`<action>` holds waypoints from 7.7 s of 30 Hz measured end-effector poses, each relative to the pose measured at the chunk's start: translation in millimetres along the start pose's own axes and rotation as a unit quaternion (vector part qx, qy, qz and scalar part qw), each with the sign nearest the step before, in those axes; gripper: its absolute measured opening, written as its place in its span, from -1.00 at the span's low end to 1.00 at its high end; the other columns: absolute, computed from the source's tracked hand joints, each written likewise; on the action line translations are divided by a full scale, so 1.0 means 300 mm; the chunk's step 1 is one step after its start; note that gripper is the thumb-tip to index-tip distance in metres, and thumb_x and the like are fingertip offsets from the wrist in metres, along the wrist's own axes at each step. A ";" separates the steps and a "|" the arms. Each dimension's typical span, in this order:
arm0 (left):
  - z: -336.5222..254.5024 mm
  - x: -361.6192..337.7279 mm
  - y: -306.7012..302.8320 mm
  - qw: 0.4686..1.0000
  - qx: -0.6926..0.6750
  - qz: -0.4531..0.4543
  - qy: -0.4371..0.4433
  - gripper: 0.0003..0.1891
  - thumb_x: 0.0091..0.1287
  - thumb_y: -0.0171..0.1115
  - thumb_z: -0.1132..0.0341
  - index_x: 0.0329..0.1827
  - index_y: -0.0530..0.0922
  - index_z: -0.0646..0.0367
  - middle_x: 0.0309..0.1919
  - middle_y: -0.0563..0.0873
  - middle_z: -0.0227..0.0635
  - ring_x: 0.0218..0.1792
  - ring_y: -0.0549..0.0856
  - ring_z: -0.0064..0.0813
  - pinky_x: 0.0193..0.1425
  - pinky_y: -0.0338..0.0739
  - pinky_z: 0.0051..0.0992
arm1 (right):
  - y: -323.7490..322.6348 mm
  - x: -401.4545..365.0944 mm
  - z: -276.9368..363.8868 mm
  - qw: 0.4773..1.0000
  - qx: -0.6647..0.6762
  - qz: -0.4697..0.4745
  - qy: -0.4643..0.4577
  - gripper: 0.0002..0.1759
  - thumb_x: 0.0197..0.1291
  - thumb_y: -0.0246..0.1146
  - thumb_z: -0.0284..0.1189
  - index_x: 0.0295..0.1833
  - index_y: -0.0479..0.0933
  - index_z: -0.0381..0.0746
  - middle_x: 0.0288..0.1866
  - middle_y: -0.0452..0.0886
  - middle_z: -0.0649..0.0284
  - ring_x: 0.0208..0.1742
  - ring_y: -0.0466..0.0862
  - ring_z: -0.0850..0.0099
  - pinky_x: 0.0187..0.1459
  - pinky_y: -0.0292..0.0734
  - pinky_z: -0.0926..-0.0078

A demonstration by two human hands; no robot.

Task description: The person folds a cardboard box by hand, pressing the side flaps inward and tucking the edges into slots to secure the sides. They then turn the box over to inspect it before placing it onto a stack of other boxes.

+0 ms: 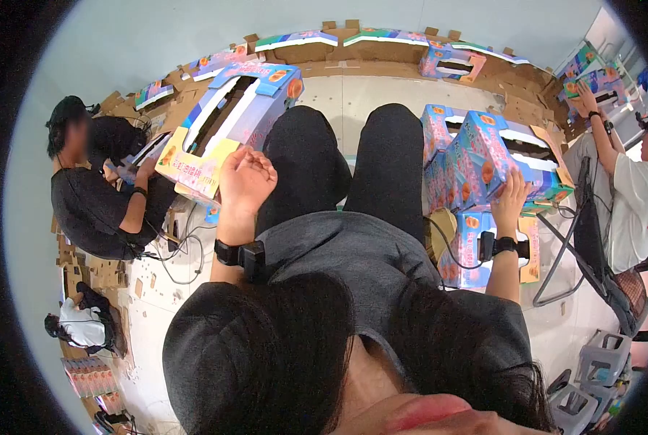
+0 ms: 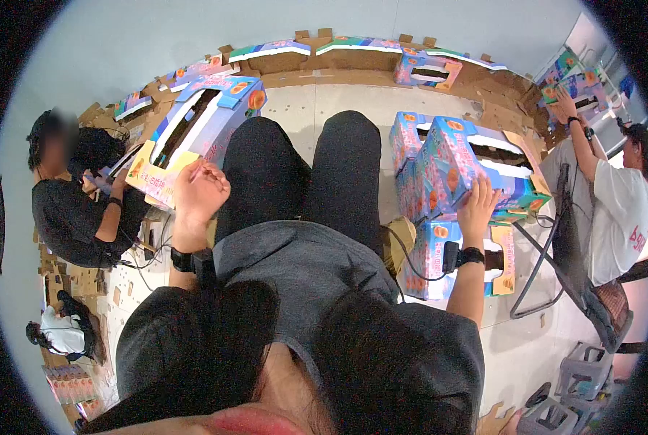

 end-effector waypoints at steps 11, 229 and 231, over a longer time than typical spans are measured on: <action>0.066 -0.001 -0.004 0.999 -0.017 -0.013 -0.050 -0.87 0.35 0.09 0.24 -0.33 0.46 0.06 -0.40 0.58 -0.46 -0.31 0.58 -0.47 -0.13 0.43 -0.35 | 0.075 -0.123 0.018 0.993 -0.057 -0.039 0.092 -0.32 0.08 0.14 -0.63 0.37 0.17 -0.16 0.47 0.22 0.07 0.52 0.17 0.05 0.44 0.03 -0.15; 0.136 -0.042 0.246 0.788 0.528 0.268 0.169 0.14 0.11 0.50 0.29 0.60 -0.21 0.08 0.43 0.26 -0.18 0.41 0.29 -0.32 0.43 0.24 -0.32 | -0.597 0.363 0.865 0.921 0.272 0.022 -0.278 -0.34 -0.10 0.42 0.04 0.08 0.59 -0.13 0.22 0.56 0.18 0.32 0.44 0.17 0.45 0.05 -0.06; 0.134 -0.019 0.239 0.801 0.512 0.265 0.161 0.12 0.12 0.49 0.34 0.60 -0.18 0.07 0.40 0.30 -0.23 0.39 0.31 -0.37 0.41 0.26 -0.34 | -0.549 0.350 0.906 0.924 0.228 0.065 -0.300 -0.31 -0.17 0.42 0.02 0.11 0.57 -0.07 0.04 0.58 0.24 0.29 0.46 0.22 0.49 -0.08 -0.12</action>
Point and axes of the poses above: each hand's wrist, its own x-axis towards the middle knuckle, its own y-axis out of the palm, z = x × y, the point moved 4 cm from there along x, towards the middle knuckle
